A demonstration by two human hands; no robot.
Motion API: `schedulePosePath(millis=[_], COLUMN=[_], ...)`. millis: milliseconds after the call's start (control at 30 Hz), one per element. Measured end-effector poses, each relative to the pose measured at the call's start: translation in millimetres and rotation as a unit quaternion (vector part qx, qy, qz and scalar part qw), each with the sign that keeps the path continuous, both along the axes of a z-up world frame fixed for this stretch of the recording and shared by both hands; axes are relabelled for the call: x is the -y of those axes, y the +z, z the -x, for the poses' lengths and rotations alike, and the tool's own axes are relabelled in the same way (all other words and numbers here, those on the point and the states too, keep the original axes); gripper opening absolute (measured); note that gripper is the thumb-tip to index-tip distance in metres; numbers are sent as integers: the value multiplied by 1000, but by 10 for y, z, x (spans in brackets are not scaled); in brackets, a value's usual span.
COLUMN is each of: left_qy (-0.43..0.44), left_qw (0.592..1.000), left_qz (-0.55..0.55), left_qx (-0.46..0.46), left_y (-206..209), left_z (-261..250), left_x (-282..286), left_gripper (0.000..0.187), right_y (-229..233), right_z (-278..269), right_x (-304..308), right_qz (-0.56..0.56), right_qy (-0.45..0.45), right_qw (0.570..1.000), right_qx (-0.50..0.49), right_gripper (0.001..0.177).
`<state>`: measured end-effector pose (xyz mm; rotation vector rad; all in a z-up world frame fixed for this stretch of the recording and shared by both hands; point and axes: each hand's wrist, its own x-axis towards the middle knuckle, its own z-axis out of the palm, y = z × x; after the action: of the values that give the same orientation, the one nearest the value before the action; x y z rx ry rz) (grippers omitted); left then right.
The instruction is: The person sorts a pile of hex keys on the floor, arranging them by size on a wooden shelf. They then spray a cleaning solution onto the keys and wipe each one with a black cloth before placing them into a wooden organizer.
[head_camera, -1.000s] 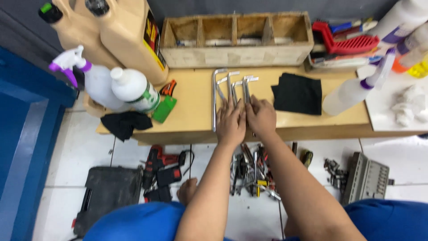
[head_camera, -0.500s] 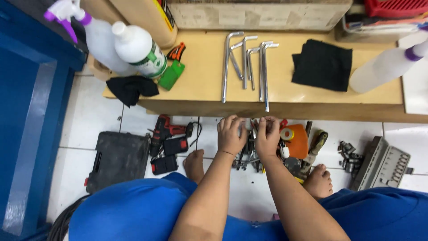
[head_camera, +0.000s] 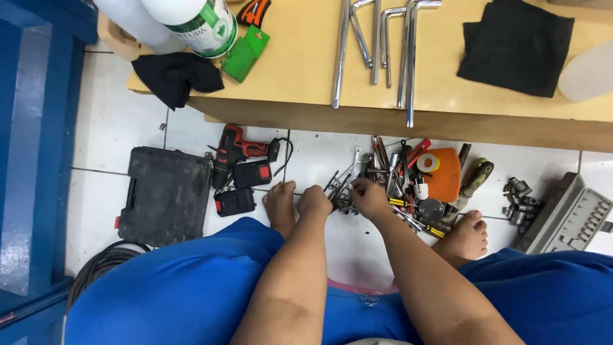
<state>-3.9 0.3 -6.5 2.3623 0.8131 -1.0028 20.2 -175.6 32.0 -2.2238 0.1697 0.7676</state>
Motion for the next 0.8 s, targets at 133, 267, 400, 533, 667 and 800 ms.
schedulePosePath(millis=[133,267,400,533,667,800], left_qy=[-4,-23,-62,-103,46,31], left_qw=[999,999,998,994,985,972], left_qz=[27,3,3,39,149,222], left_qx=[-23,-25,-25,-15,73,69], left_y=[489,155,448,791,1148,981], left_z=[-26,1,-99,18,45,9], left_x=[5,-35,-33,-244,-321,-113], left_gripper=[19,15,14,14,41,28], right_y=[179,219,233,293,380,588], right_z=[35,9,-11,-49,-56,-97], right_x=[-71,-159,-203,-260,-327,-409], right_qz=[-20,18,32,34,-7,-40], right_qy=[45,86,91,80,24,-26], right_qw=[999,996,995,994,996,994], right_qx=[-7,-32,-35,-58,-90,-100], right_gripper=[32,38,40,43,51,47])
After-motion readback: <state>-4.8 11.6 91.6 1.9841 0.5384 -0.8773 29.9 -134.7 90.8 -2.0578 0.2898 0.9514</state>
